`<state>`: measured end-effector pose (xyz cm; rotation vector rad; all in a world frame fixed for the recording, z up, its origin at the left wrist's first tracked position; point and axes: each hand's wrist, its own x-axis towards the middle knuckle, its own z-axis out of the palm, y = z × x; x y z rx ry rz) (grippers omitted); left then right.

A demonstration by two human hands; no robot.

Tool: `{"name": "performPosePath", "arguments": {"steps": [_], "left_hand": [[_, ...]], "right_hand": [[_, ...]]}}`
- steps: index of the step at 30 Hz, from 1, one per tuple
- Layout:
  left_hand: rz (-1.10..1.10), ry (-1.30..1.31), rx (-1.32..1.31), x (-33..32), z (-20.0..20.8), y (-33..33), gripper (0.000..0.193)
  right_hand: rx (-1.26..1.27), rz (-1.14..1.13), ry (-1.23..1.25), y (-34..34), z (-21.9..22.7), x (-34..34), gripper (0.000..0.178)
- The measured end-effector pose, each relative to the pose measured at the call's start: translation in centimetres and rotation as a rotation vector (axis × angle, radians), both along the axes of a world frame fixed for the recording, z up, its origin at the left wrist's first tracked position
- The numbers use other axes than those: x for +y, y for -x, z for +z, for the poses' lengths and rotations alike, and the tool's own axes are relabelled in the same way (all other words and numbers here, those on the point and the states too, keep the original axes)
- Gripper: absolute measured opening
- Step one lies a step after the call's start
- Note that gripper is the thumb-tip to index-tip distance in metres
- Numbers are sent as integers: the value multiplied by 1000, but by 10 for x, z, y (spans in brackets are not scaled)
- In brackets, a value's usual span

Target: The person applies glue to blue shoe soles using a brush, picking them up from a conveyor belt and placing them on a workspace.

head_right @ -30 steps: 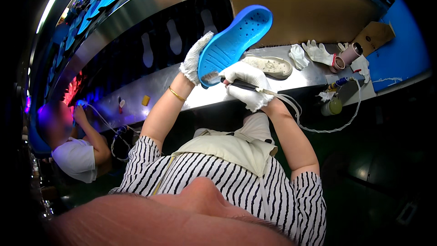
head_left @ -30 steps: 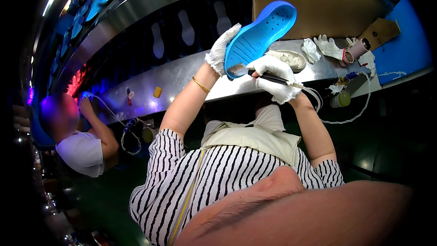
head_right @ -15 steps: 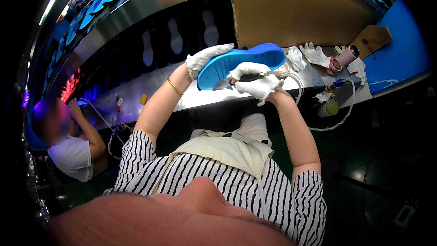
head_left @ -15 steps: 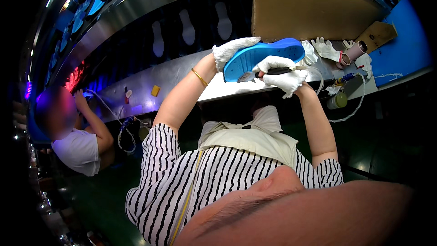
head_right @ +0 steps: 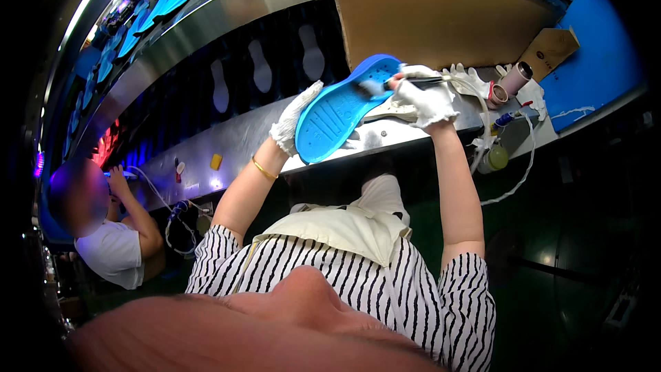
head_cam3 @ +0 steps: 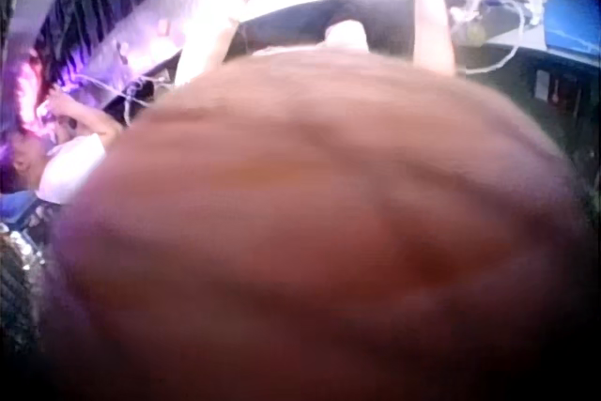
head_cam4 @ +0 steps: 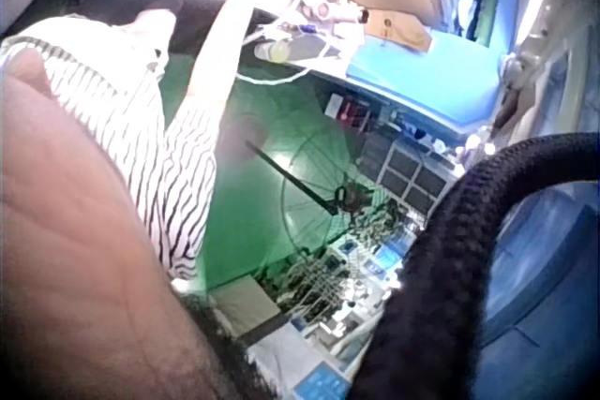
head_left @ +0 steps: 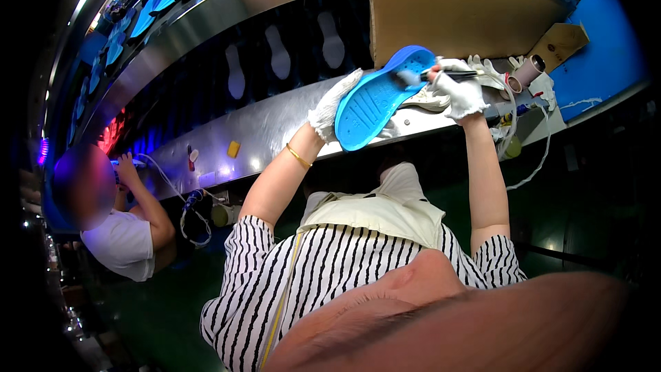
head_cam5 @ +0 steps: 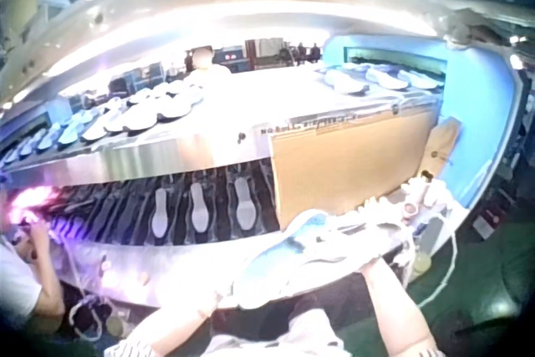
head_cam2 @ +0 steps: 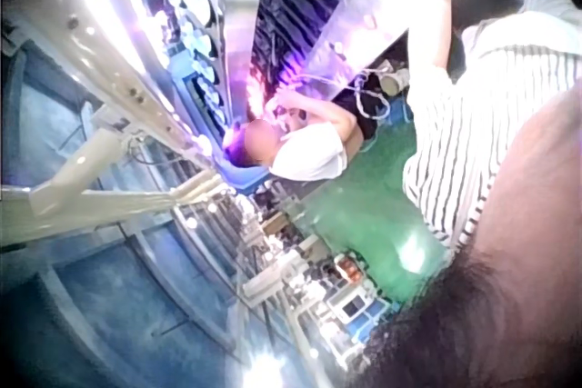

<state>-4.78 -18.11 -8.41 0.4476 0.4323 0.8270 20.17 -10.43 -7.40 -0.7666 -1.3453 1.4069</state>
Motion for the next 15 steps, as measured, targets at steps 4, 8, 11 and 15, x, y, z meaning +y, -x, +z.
{"name": "performPosePath", "arguments": {"steps": [4, 8, 11, 15], "left_hand": [[128, -31, 55, -4, -5, -2, 66], [192, -73, 62, -9, 4, 5, 63], [263, -146, 141, -6, 7, 4, 62], [352, -316, 195, -4, 14, 8, 60]], "right_hand": [[82, -155, -176, 9, -15, -3, 10], [2, 146, -21, 21, -5, -40, 12], [-204, -4, -702, 26, 18, -43, 15], [-355, 182, -698, 29, 28, -56, 20]]}}
